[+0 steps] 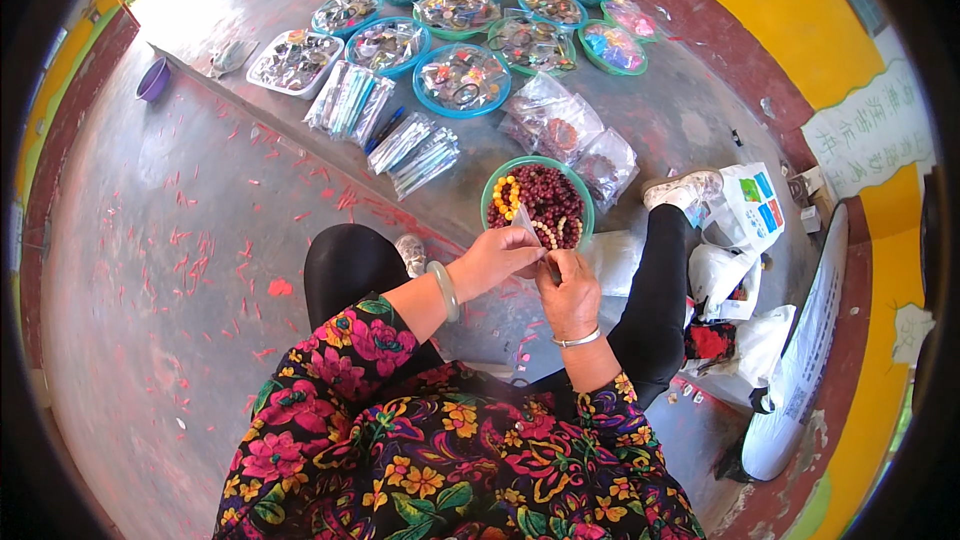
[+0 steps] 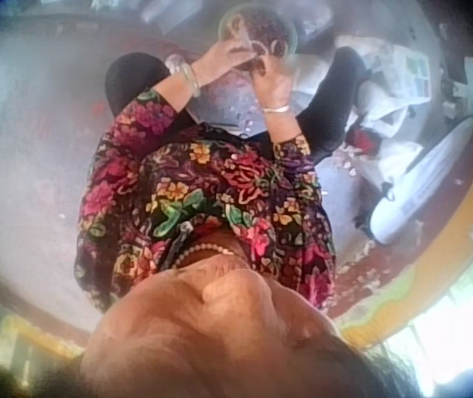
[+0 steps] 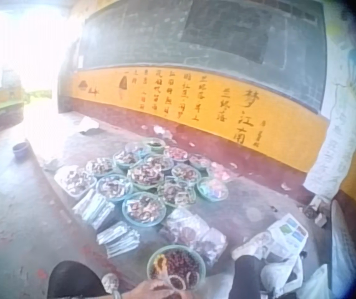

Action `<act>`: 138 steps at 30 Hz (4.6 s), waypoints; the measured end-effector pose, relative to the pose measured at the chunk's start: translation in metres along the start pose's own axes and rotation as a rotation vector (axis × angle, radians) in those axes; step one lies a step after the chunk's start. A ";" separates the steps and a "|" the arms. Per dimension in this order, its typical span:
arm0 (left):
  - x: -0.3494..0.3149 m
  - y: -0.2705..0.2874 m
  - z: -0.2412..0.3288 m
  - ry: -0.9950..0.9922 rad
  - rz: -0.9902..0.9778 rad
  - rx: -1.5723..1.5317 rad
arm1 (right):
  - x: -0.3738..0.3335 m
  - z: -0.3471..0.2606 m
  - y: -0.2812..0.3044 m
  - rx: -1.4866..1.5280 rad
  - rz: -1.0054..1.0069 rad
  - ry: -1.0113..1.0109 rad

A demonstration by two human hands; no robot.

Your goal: The person sits on the ground and repeatedly picks up beaded bracelets from a green bowl, places them into small clear plastic bags, and sets the filled bags aside. The workspace includes multiple pre-filled containers and stacks of empty bags.

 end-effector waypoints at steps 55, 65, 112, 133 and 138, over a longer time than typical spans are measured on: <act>-0.008 0.012 0.021 -0.416 0.429 0.946 | -0.015 0.013 -0.017 -0.037 -0.272 0.168; -0.012 0.003 -0.003 0.014 -0.250 1.320 | -0.009 0.034 -0.009 -0.002 -0.219 0.015; 0.001 0.020 -0.016 0.104 -0.086 1.268 | 0.013 0.012 0.024 0.325 -0.458 -0.102; -0.002 0.009 0.003 0.039 -0.200 1.133 | 0.006 0.004 0.000 0.116 -0.452 0.217; -0.001 0.019 0.008 0.090 -0.233 0.853 | 0.010 0.057 0.012 0.514 -0.356 -0.365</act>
Point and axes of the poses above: each hand's wrist, its own x-axis towards the middle knuckle, its own y-axis out of the back of the hand, z = x × y, the point moved 4 cm from there along x, towards the middle knuckle, and after that the axes turned 3 degrees about z, right-handed, at the moved point
